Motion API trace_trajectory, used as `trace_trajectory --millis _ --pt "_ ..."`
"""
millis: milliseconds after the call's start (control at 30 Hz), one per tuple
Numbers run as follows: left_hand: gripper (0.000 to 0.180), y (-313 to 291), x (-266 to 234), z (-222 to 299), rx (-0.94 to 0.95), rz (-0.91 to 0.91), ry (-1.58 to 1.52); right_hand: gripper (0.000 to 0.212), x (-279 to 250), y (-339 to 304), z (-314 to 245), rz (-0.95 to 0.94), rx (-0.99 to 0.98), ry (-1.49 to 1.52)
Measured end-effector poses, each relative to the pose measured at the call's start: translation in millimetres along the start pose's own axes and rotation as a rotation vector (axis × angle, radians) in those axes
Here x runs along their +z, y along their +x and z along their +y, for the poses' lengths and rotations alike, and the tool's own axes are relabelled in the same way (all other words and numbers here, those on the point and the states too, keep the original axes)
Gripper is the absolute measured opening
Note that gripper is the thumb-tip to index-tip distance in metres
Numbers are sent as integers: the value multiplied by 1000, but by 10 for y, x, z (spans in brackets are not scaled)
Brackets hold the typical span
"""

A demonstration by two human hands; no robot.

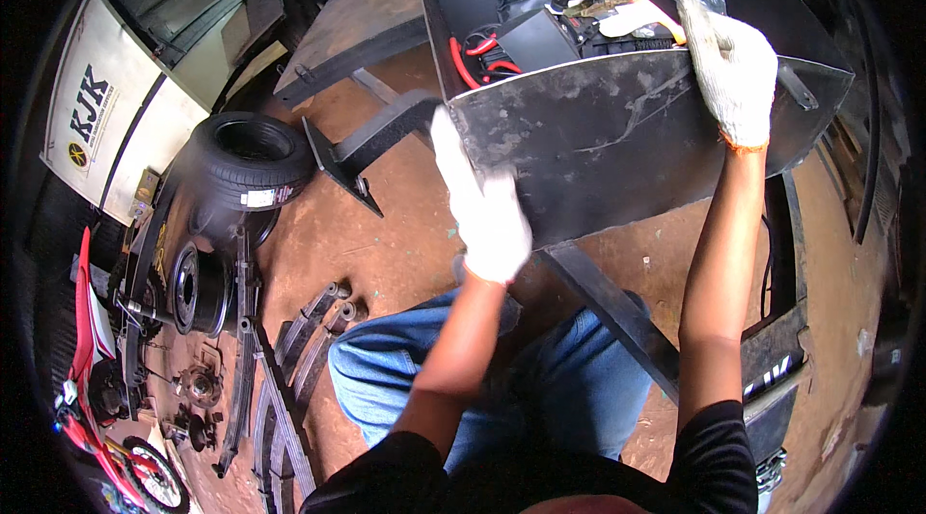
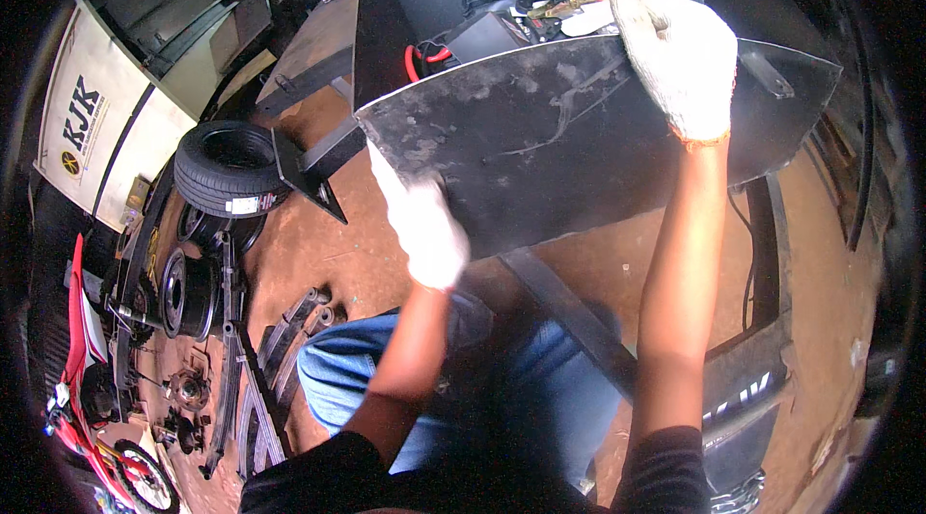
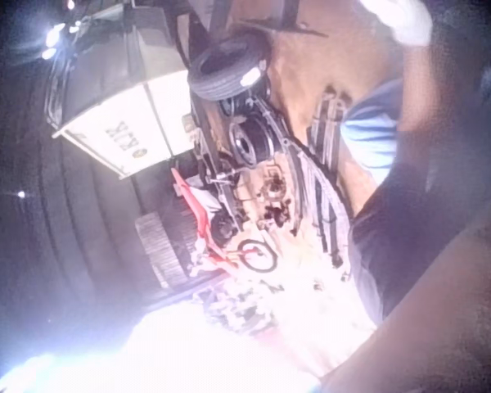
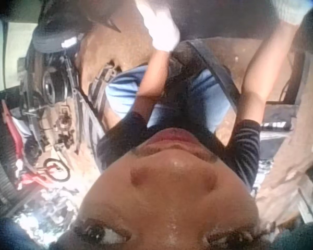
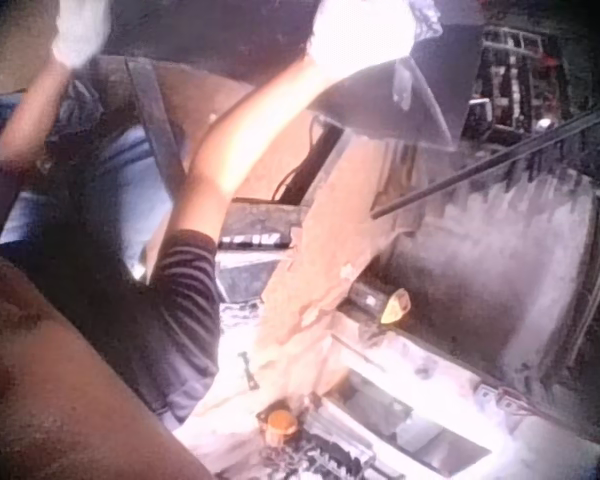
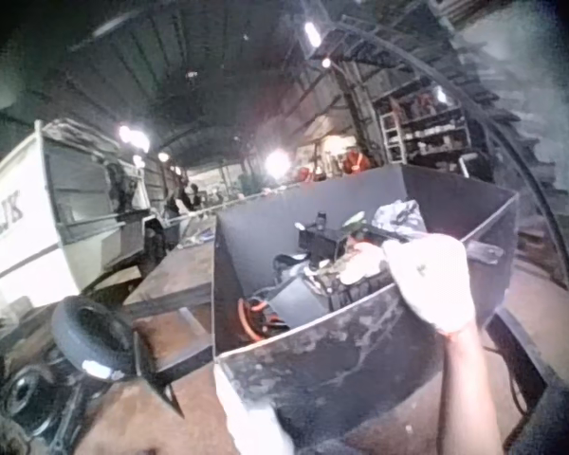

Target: The person sands a large black metal sheet on a workbench using a sanding block. They repeatedly rub the surface, flip the sheet, and continue sanding different areas.

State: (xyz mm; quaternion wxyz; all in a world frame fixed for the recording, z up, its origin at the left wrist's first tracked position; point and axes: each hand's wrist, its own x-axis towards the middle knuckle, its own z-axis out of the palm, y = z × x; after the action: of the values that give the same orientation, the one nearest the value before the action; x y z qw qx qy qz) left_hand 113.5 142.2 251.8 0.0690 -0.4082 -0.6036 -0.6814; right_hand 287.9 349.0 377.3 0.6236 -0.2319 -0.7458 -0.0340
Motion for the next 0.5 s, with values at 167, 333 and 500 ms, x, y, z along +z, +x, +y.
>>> trace_trajectory --millis 167,333,500 --pt "68 183 -63 98 53 -35 30 28 -83 34 -110 -131 102 -52" --pt "64 -610 -35 -641 -169 -82 64 28 -94 67 -252 -167 143 -73" --pt "62 -71 -52 -167 -5 -43 116 28 -74 26 -116 -188 152 -76"
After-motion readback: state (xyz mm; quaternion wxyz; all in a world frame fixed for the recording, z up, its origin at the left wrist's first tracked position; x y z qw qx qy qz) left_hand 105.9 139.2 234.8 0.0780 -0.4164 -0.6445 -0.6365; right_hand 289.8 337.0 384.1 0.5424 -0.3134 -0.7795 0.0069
